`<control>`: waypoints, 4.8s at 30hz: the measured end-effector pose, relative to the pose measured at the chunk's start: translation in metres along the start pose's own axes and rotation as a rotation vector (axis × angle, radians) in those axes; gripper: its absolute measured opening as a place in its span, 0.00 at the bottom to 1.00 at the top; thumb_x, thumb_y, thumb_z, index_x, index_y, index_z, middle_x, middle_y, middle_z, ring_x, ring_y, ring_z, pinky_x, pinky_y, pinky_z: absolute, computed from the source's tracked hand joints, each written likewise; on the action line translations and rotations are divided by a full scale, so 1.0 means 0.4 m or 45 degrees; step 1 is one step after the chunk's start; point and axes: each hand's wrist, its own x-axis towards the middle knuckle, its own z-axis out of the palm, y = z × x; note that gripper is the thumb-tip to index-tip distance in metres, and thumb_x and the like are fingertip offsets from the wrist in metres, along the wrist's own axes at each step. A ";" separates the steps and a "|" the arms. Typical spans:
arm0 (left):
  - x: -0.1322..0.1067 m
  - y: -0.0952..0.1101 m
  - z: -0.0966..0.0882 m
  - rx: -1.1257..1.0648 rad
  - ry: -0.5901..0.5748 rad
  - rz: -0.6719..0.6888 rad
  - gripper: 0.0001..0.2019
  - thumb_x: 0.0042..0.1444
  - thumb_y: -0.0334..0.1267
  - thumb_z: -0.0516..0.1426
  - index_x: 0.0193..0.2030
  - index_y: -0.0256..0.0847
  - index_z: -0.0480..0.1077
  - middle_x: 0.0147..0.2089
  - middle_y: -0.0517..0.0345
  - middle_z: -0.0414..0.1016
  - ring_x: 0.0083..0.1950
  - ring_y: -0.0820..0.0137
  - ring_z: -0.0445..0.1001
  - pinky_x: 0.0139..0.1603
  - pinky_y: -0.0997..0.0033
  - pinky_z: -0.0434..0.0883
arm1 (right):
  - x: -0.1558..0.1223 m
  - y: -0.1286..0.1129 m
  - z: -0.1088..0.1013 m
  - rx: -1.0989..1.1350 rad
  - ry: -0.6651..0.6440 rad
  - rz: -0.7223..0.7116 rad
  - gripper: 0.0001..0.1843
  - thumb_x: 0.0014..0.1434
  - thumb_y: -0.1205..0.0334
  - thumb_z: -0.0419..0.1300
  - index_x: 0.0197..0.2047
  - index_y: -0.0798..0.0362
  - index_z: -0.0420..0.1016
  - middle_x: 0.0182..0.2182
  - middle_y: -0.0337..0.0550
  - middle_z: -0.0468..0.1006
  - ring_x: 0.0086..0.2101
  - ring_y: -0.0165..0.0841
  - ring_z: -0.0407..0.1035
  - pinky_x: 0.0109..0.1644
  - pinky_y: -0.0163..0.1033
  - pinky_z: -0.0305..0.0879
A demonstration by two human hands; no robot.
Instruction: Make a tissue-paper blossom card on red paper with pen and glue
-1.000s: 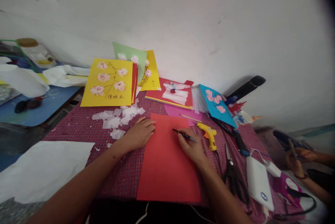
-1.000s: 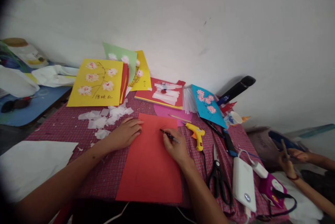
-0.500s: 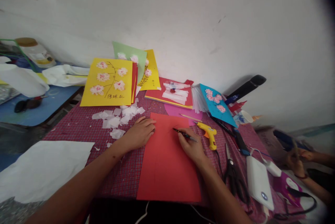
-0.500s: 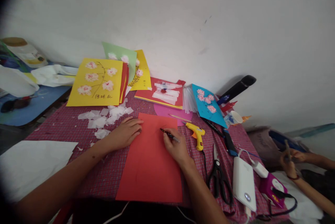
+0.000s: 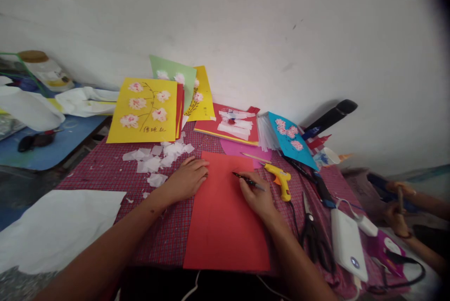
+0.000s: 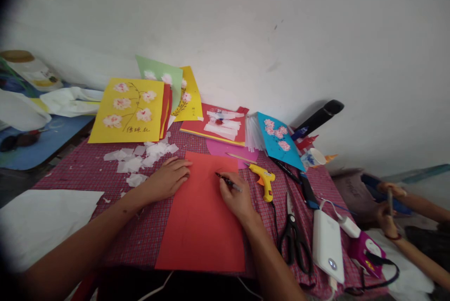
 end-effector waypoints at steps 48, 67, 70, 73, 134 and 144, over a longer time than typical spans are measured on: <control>0.002 -0.004 0.001 -0.009 0.010 0.026 0.09 0.68 0.33 0.50 0.45 0.42 0.71 0.60 0.51 0.73 0.65 0.64 0.67 0.72 0.51 0.53 | 0.004 0.007 0.004 -0.101 0.069 0.062 0.10 0.62 0.60 0.56 0.42 0.48 0.79 0.38 0.45 0.84 0.38 0.39 0.78 0.44 0.45 0.75; 0.003 -0.004 0.000 -0.010 0.016 0.021 0.08 0.67 0.33 0.50 0.45 0.42 0.71 0.60 0.51 0.72 0.64 0.63 0.68 0.71 0.49 0.54 | -0.007 -0.007 -0.028 -0.238 0.183 0.177 0.08 0.56 0.63 0.54 0.28 0.47 0.72 0.21 0.39 0.75 0.23 0.37 0.70 0.26 0.40 0.62; 0.002 -0.005 0.001 -0.004 0.020 0.032 0.08 0.67 0.33 0.50 0.46 0.42 0.71 0.60 0.51 0.72 0.64 0.63 0.68 0.71 0.49 0.54 | -0.009 0.003 -0.027 -0.224 0.170 0.187 0.08 0.56 0.62 0.54 0.28 0.47 0.72 0.22 0.39 0.76 0.24 0.37 0.70 0.27 0.41 0.63; 0.003 -0.006 0.002 0.006 0.011 0.032 0.08 0.67 0.33 0.50 0.45 0.42 0.70 0.60 0.51 0.72 0.64 0.64 0.68 0.71 0.49 0.54 | -0.008 0.010 -0.027 -0.194 0.152 0.209 0.08 0.57 0.62 0.54 0.29 0.47 0.73 0.23 0.39 0.76 0.24 0.38 0.70 0.27 0.41 0.63; 0.001 -0.003 0.002 0.027 0.023 0.020 0.08 0.68 0.34 0.51 0.46 0.42 0.71 0.61 0.51 0.73 0.64 0.63 0.68 0.71 0.49 0.55 | -0.090 -0.096 0.010 0.022 -0.170 -0.065 0.12 0.61 0.69 0.58 0.45 0.48 0.77 0.39 0.41 0.82 0.38 0.34 0.77 0.43 0.39 0.71; 0.005 0.001 -0.006 0.025 0.007 0.030 0.09 0.68 0.33 0.50 0.45 0.42 0.71 0.60 0.51 0.73 0.64 0.63 0.68 0.71 0.50 0.55 | -0.133 -0.077 -0.032 -0.095 -0.085 0.114 0.09 0.59 0.68 0.56 0.39 0.50 0.77 0.33 0.41 0.81 0.32 0.35 0.75 0.37 0.38 0.69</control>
